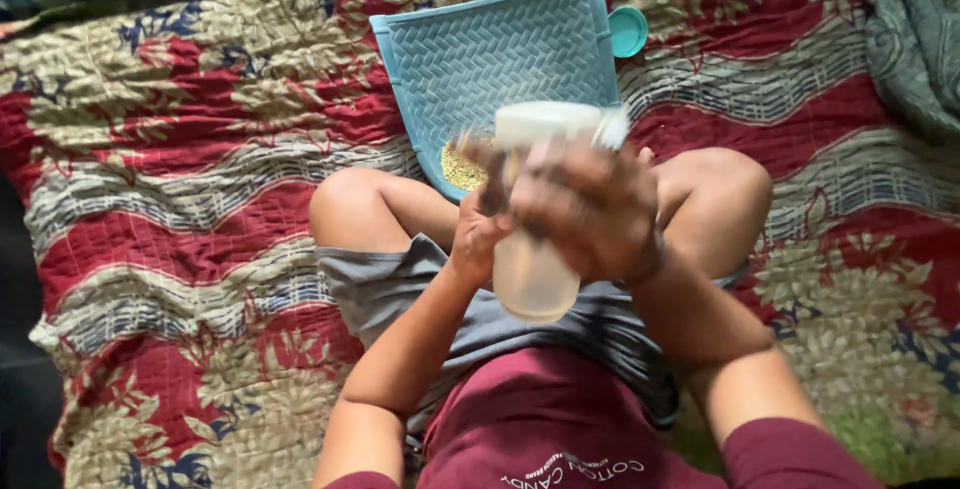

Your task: The person lies on a bed and sifts small seeds in a blue tray by hand, then transfers the seeds into a plastic bottle. The person wipes the bottle with a cloth and secures the lid.

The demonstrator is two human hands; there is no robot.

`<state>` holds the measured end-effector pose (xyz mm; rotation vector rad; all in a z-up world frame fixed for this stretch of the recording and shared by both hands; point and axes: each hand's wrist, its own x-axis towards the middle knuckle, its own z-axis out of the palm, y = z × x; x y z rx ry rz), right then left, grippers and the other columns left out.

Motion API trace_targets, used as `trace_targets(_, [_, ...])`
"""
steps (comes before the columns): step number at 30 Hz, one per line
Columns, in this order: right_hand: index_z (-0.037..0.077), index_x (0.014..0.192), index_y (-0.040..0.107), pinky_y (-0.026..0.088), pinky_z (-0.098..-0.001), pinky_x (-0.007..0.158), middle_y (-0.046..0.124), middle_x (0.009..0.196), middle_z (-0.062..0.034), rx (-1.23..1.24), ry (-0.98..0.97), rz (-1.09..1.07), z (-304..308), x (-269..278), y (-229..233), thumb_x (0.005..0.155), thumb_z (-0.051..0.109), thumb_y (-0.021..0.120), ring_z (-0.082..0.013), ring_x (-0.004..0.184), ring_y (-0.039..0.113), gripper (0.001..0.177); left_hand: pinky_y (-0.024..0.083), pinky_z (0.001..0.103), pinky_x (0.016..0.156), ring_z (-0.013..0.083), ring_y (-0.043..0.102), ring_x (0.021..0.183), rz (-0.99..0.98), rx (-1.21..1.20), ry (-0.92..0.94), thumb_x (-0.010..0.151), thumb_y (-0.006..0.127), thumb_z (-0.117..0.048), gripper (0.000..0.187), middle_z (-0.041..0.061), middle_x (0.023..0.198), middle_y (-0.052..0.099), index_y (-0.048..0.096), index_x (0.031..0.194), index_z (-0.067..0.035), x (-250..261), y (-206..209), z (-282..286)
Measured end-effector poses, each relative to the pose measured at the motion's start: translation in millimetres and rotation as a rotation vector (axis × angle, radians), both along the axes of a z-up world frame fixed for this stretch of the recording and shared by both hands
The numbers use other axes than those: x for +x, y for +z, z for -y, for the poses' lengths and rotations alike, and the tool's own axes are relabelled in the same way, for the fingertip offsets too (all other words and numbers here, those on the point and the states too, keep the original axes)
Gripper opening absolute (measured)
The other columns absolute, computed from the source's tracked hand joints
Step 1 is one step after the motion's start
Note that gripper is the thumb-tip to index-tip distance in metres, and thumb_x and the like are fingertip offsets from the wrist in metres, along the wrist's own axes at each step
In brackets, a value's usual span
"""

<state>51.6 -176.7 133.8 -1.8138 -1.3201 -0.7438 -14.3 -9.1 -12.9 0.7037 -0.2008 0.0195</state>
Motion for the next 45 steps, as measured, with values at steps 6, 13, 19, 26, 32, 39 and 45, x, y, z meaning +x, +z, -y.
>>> trace_targets(6, [0.007,0.121,0.074,0.054,-0.0444,0.097,0.068,0.12,-0.0112,0.079,-0.259,-0.322,-17,-1,-14,0.092,0.005,0.072,-0.0324,0.119,0.065,0.029,0.052,0.037,0.105,0.0223,0.063,0.121,0.021,0.041,0.157,0.09,0.082,-0.027,0.075,0.013,0.136,0.063,0.046,0.15,0.002,-3,17,-5])
trace_targets(13, [0.012,0.113,0.076,0.054,-0.0441,0.106,0.065,0.125,-0.0144,0.028,0.175,-0.106,-10,2,-12,0.087,0.01,0.078,-0.0321,0.118,0.068,0.026,0.058,0.041,0.093,0.0277,0.065,0.109,-0.054,0.183,0.173,0.102,0.073,-0.038,0.065,0.02,0.128,0.065,0.05,0.144,0.007,30,-68,-18])
trace_targets(19, [0.009,0.134,0.067,0.051,-0.0354,0.104,0.06,0.136,-0.015,0.32,0.001,-0.435,-41,51,-26,0.106,0.007,0.068,-0.0247,0.121,0.063,0.028,0.055,0.042,0.099,0.0272,0.063,0.117,-0.025,0.012,0.198,0.105,0.067,-0.04,0.066,0.018,0.136,0.062,0.046,0.151,0.003,43,-15,-21])
trace_targets(26, [0.008,0.13,0.062,0.05,-0.0388,0.104,0.055,0.136,-0.0175,0.362,-0.01,-0.495,-23,-5,-67,0.1,0.018,0.073,-0.0263,0.121,0.058,0.033,0.051,0.041,0.106,0.0265,0.059,0.127,0.006,0.625,0.666,0.109,0.062,-0.038,0.065,0.015,0.144,0.058,0.042,0.159,-0.002,73,18,-26])
trace_targets(32, [0.015,0.116,0.071,0.055,-0.0419,0.095,0.06,0.124,-0.0132,0.116,-0.016,-0.211,-21,5,-51,0.088,0.019,0.077,-0.0274,0.113,0.064,0.03,0.051,0.038,0.115,0.0228,0.06,0.137,-0.182,-0.4,0.018,0.092,0.068,-0.044,0.086,0.009,0.152,0.055,0.028,0.16,-0.008,49,34,-33])
trace_targets(39, [0.007,0.123,0.066,0.048,-0.0459,0.1,0.059,0.127,-0.014,0.18,-0.084,-0.172,-33,48,-47,0.092,0.012,0.066,-0.0329,0.118,0.059,0.031,0.049,0.042,0.111,0.024,0.055,0.135,-0.077,0.017,0.041,0.088,0.083,-0.05,0.102,0.01,0.149,0.053,0.028,0.165,-0.01,26,6,0])
trace_targets(45, [0.005,0.133,0.06,0.051,-0.0285,0.093,0.064,0.123,-0.0079,0.243,0.015,-0.759,-16,19,-96,0.105,0.0,0.061,-0.0169,0.103,0.062,0.029,0.05,0.051,0.11,0.0351,0.058,0.131,-0.15,-0.51,0.167,0.088,0.076,-0.053,0.089,0.015,0.143,0.056,0.039,0.154,-0.006,48,31,-14])
